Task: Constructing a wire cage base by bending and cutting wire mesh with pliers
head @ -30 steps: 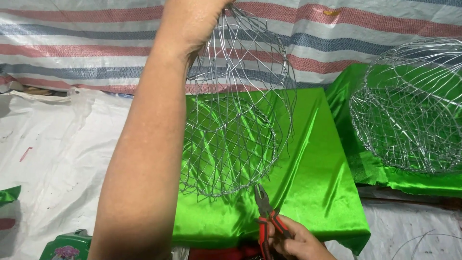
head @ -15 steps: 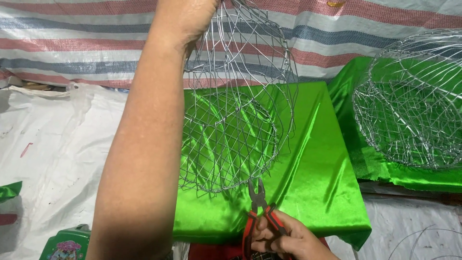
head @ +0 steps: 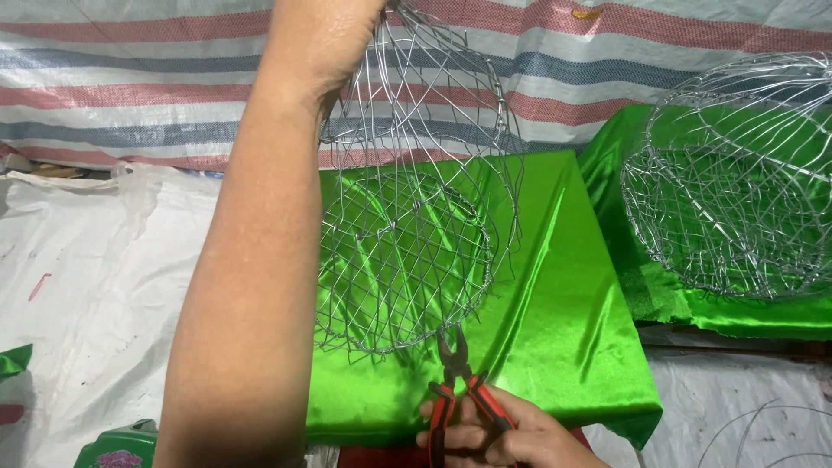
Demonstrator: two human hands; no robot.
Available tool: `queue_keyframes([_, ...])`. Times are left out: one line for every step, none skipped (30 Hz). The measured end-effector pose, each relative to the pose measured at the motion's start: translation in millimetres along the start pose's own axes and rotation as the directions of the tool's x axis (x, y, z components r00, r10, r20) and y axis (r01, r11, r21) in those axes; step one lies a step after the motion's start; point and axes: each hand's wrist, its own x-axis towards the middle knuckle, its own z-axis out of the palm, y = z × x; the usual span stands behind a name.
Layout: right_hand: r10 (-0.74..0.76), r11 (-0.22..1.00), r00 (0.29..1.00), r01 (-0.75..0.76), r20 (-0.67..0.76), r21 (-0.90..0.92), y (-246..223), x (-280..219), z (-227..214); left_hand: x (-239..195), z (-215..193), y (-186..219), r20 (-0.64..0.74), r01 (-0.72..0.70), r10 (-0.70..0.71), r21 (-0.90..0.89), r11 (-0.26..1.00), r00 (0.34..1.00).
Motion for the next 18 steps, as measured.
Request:
queue_keyframes([0.086, 0.995, 0.990, -0.079, -0.109, 0.059, 0.4, -1.0, 2.2, 1.8, 0.0, 2.4, 0.002, -0.001, 0.001, 0.001, 1.000, 1.000])
queue_keyframes([0.084, 0.995, 0.990, -0.078, -0.109, 0.058, 0.7, -0.3, -0.1, 2.8, -0.4, 3.7, 0.002, -0.001, 0.001, 0.001, 1.000, 1.000])
queue_keyframes([0.088, 0.994, 0.994, -0.085, -0.062, 0.063, 1.2, 0.6, -2.5, 3.8, -0.8, 4.8, 0.002, 0.000, 0.000, 0.002, 1.000, 1.000])
queue_keyframes([0.093, 0.993, 0.996, -0.092, -0.016, 0.068, 2.2, 0.8, -5.4, 4.0, -0.5, 5.6, 0.003, 0.001, -0.001, 0.001, 1.000, 1.000])
queue_keyframes([0.091, 0.994, 0.996, -0.090, -0.018, 0.068, -1.6, 2.7, 4.9, 4.2, 0.0, 5.9, 0.004, 0.002, -0.002, 0.000, 1.000, 1.000])
queue_keyframes([0.092, 0.987, 0.971, -0.058, -0.221, 0.153, -5.3, 5.0, 15.5, 4.8, 0.0, 6.6, 0.005, 0.003, -0.003, 0.000, 1.000, 1.000])
queue_keyframes([0.113, 0.973, 0.903, -0.017, -0.414, 0.229, -9.3, 7.0, 26.3, 5.6, 0.0, 7.6, 0.007, 0.003, -0.003, 0.000, 1.000, 1.000])
queue_keyframes([0.110, 0.973, 0.904, -0.014, -0.413, 0.230, -9.8, 8.8, 33.9, 6.8, 0.0, 8.9, 0.009, 0.002, -0.002, 0.001, 1.000, 1.000])
queue_keyframes([0.113, 0.969, 0.870, 0.010, -0.480, 0.247, -10.5, 10.5, 41.5, 8.1, 0.1, 10.3, 0.011, 0.001, -0.001, 0.002, 1.000, 1.000])
queue_keyframes([0.119, 0.964, 0.831, 0.034, -0.544, 0.263, -10.8, 12.3, 49.1, 9.4, 0.2, 11.8, 0.014, -0.001, 0.001, 0.004, 1.000, 1.000])
queue_keyframes([0.116, 0.964, 0.832, 0.038, -0.543, 0.265, -10.9, 12.3, 44.3, 11.9, 0.3, 7.8, 0.017, -0.003, 0.003, 0.006, 1.000, 1.000])
queue_keyframes([0.103, 0.981, 0.853, -0.003, -0.512, 0.192, -11.7, 12.3, 39.4, 13.1, 0.2, 9.4, 0.018, -0.004, 0.004, 0.007, 1.000, 1.000])
queue_keyframes([0.093, 0.992, 0.872, -0.041, -0.480, 0.118, -12.5, 12.3, 34.4, 16.7, 1.0, 18.0, 0.020, -0.006, 0.006, 0.008, 1.000, 1.000])
queue_keyframes([0.089, 0.992, 0.873, -0.037, -0.480, 0.118, -10.2, 11.6, 27.0, 15.9, 0.8, 20.0, 0.022, -0.010, 0.010, 0.006, 1.000, 1.000])
queue_keyframes([0.028, 0.998, 0.925, -0.004, -0.380, 0.062, -7.9, 11.1, 19.6, 15.2, 0.6, 22.0, 0.017, -0.045, 0.045, -0.005, 0.999, 0.999])
queue_keyframes([-0.028, 1.000, 0.963, 0.030, -0.270, 0.006, -6.3, 10.8, 12.5, 14.7, -0.2, 23.9, 0.011, -0.081, 0.081, -0.016, 0.997, 0.997])
queue_keyframes([-0.032, 0.999, 0.962, 0.034, -0.270, 0.004, -9.5, 10.8, 12.2, 14.5, 0.0, 25.5, 0.011, -0.084, 0.085, -0.019, 0.996, 0.996])
queue_keyframes([0.024, 1.000, 0.948, -0.018, -0.317, 0.023, -12.3, 10.4, 11.7, 13.6, 0.6, 26.9, 0.015, -0.111, 0.112, -0.053, 0.992, 0.994])
